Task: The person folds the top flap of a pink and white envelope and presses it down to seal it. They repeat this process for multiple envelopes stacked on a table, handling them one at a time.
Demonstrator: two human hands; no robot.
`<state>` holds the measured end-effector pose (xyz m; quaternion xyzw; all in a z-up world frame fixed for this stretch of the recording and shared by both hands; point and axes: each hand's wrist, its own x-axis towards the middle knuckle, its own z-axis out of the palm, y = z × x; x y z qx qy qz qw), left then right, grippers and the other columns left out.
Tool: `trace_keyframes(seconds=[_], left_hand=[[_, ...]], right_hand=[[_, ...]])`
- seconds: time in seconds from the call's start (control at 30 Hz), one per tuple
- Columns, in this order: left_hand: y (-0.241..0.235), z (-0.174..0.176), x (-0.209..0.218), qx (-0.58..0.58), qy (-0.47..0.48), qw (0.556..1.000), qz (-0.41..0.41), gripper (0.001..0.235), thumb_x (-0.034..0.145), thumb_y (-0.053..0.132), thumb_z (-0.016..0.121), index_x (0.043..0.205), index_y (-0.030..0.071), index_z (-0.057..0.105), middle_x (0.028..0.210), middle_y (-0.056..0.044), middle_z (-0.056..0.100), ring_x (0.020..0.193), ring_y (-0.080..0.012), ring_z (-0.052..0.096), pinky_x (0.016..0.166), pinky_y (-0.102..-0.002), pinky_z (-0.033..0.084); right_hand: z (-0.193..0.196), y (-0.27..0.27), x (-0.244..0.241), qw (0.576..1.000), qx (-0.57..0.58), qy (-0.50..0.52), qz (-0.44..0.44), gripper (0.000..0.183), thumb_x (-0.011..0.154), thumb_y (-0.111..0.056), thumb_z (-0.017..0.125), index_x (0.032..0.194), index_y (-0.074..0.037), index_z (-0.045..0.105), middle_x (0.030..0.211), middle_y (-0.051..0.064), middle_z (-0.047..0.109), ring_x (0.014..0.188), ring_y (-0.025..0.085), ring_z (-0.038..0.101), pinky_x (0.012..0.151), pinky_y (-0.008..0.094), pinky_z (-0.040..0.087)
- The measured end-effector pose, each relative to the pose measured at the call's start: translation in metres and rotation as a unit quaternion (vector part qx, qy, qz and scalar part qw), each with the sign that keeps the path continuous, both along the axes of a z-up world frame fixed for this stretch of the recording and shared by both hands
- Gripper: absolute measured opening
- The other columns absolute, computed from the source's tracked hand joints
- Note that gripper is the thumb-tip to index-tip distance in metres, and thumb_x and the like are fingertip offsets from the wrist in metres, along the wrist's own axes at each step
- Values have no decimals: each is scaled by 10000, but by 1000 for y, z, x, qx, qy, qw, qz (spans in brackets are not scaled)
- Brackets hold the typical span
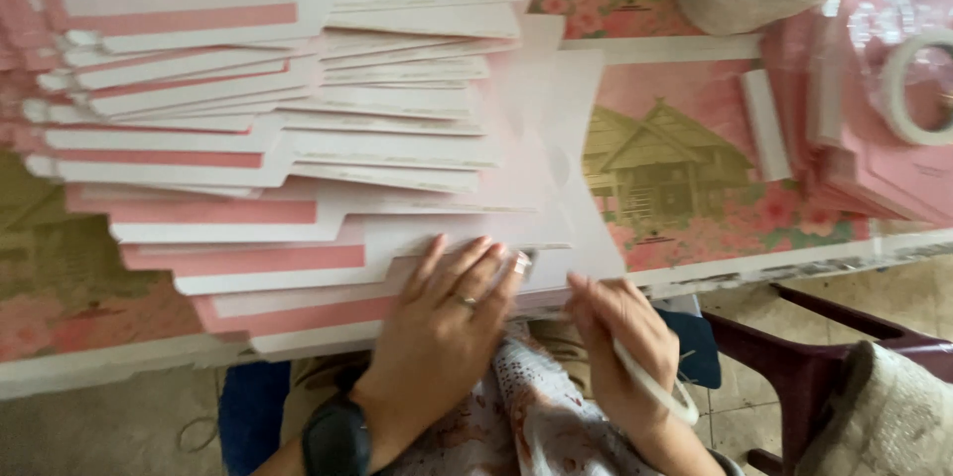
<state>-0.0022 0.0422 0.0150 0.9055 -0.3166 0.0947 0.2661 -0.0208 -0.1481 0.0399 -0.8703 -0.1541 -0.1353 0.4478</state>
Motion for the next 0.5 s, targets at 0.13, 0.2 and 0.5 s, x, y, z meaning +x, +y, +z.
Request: trace_keyframes(seconds=[0.13, 0.2, 0.5], left_hand=[[44, 3, -14, -72, -29, 995, 62, 389, 935, 39, 568, 1301, -43, 464, 1192, -179, 642, 1124, -260, 629, 1038, -411, 474], [59, -1, -19, -68, -41, 997, -13, 315, 944, 2, 502, 1254, -52, 506, 1210, -145, 634, 1171, -255, 597, 1029, -408, 485], [52, -8, -14, 48, -138, 989, -15, 294, 1009, 182, 385, 1267, 81, 480, 1234, -8, 655, 1204, -195, 559, 932, -361, 468]], right_hand=[[-9, 22, 10, 1000, -4, 27, 8, 242, 949, -63, 493, 1153, 17, 595, 766, 60, 642, 667, 185, 561, 656, 286, 462], [-9, 30, 13, 998, -29, 24, 41, 257, 953, -23, 486, 1195, -4, 572, 793, 63, 634, 693, 200, 556, 661, 287, 475], [-26, -26, 8, 992, -81, -59, -79, 232, 863, 92, 653, 1090, 52, 619, 1007, 209, 663, 871, 267, 663, 788, 323, 560]])
